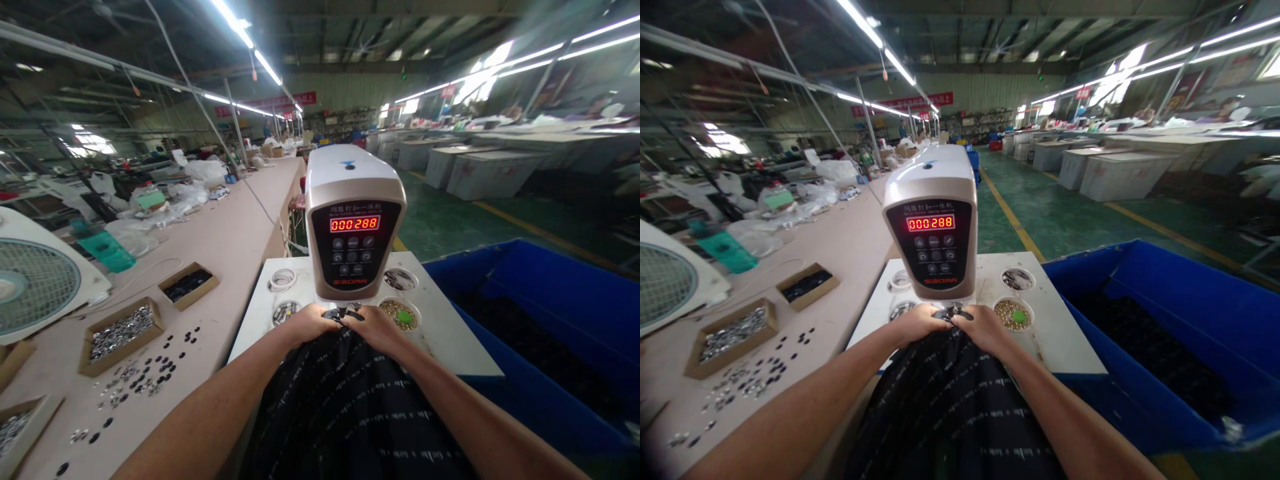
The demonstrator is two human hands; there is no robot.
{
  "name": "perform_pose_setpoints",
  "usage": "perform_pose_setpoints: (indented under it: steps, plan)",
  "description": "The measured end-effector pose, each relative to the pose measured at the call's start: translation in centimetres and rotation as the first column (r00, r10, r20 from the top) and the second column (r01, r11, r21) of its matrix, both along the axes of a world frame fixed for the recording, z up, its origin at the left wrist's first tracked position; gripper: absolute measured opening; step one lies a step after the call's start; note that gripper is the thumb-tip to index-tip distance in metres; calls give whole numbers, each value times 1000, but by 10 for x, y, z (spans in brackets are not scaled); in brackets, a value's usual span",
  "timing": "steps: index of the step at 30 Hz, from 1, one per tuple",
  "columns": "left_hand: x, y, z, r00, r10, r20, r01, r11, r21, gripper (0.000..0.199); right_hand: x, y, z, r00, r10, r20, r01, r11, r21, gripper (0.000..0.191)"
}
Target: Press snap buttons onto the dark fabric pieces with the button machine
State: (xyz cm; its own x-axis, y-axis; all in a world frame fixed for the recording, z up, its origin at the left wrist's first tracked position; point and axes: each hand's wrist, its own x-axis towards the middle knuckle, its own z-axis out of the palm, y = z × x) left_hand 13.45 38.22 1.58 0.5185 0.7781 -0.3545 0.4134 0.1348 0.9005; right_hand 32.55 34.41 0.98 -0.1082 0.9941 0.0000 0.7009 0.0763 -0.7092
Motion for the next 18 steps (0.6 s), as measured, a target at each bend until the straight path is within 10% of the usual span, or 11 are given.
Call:
perform_pose_setpoints:
  steps: [18]
  plan:
    - [-6, 6, -12, 1000, 22, -13, -22, 999, -35, 31, 0, 10, -15, 997, -70, -14, 70, 998, 9, 22]
